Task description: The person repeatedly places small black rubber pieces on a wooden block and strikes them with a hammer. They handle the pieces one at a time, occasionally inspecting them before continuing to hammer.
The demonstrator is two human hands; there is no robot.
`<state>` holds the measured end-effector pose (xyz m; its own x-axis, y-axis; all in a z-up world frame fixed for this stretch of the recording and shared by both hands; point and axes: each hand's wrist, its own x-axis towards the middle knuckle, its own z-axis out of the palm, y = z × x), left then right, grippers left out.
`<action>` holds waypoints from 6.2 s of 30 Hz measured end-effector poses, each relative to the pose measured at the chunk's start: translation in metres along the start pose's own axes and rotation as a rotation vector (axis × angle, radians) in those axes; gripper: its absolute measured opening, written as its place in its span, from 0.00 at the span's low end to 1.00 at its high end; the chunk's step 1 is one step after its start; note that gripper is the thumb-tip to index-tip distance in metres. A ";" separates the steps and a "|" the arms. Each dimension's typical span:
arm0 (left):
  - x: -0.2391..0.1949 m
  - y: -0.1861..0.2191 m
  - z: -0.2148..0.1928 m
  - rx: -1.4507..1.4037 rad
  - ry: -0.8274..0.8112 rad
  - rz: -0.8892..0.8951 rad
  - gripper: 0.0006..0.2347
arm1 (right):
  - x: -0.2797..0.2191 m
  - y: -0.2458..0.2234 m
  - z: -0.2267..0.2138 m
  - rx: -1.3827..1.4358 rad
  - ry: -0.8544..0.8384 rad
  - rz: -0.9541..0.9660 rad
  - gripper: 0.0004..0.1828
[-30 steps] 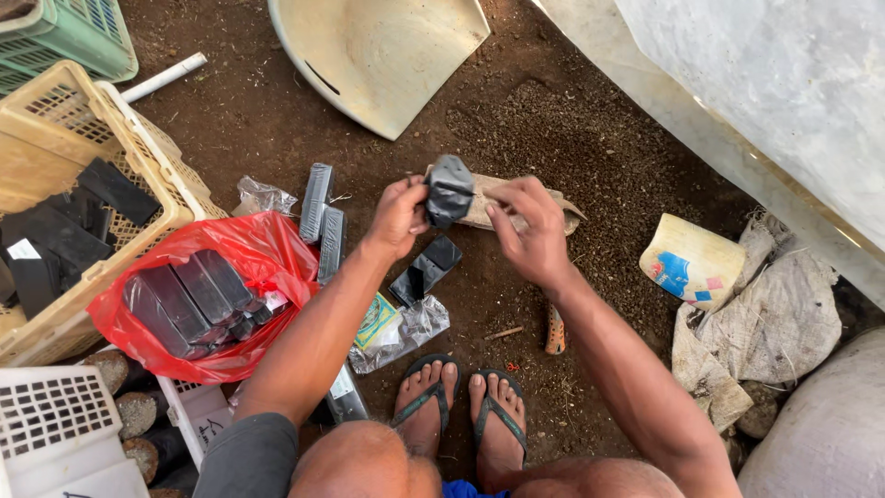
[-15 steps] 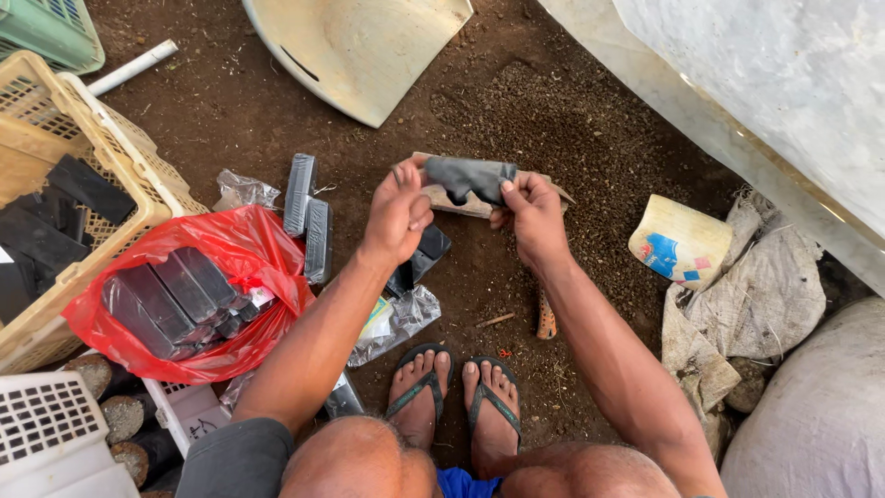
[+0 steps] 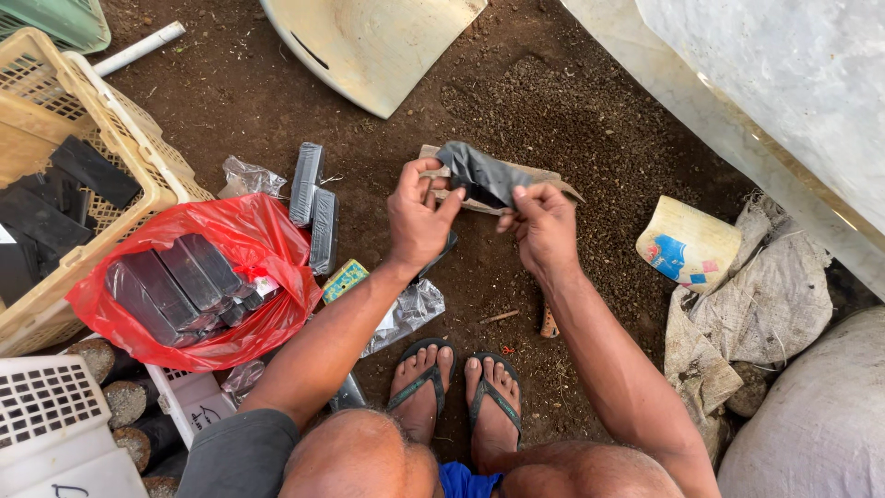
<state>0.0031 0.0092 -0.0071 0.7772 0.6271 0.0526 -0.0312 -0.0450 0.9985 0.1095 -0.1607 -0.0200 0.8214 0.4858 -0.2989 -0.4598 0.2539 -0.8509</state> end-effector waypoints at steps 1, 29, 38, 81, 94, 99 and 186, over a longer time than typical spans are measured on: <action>0.004 -0.003 -0.007 -0.105 -0.039 0.011 0.17 | 0.000 -0.002 -0.003 0.013 0.040 -0.014 0.08; 0.027 -0.039 -0.054 -0.154 -0.551 0.099 0.10 | 0.004 0.003 -0.032 -0.312 -0.131 -0.207 0.07; -0.003 -0.102 -0.062 -0.996 -0.360 -0.545 0.08 | -0.008 0.039 -0.056 -0.253 -0.262 -0.041 0.07; 0.069 -0.089 -0.016 0.115 0.094 0.197 0.08 | 0.117 0.116 -0.025 -1.105 -0.026 -0.403 0.20; 0.077 -0.153 0.032 0.172 0.009 -0.111 0.07 | 0.118 0.100 -0.026 -1.377 -0.173 -0.305 0.29; 0.074 -0.151 0.037 0.221 0.026 -0.033 0.08 | 0.114 0.091 -0.022 -1.339 -0.186 -0.234 0.31; 0.089 -0.171 0.002 -0.585 0.073 -0.485 0.08 | 0.007 0.061 -0.101 -0.692 0.211 0.409 0.22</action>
<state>0.0788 0.0706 -0.1737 0.7456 0.5226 -0.4134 -0.0410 0.6552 0.7544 0.1213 -0.2260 -0.1181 0.7124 0.2433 -0.6583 -0.4809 -0.5139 -0.7104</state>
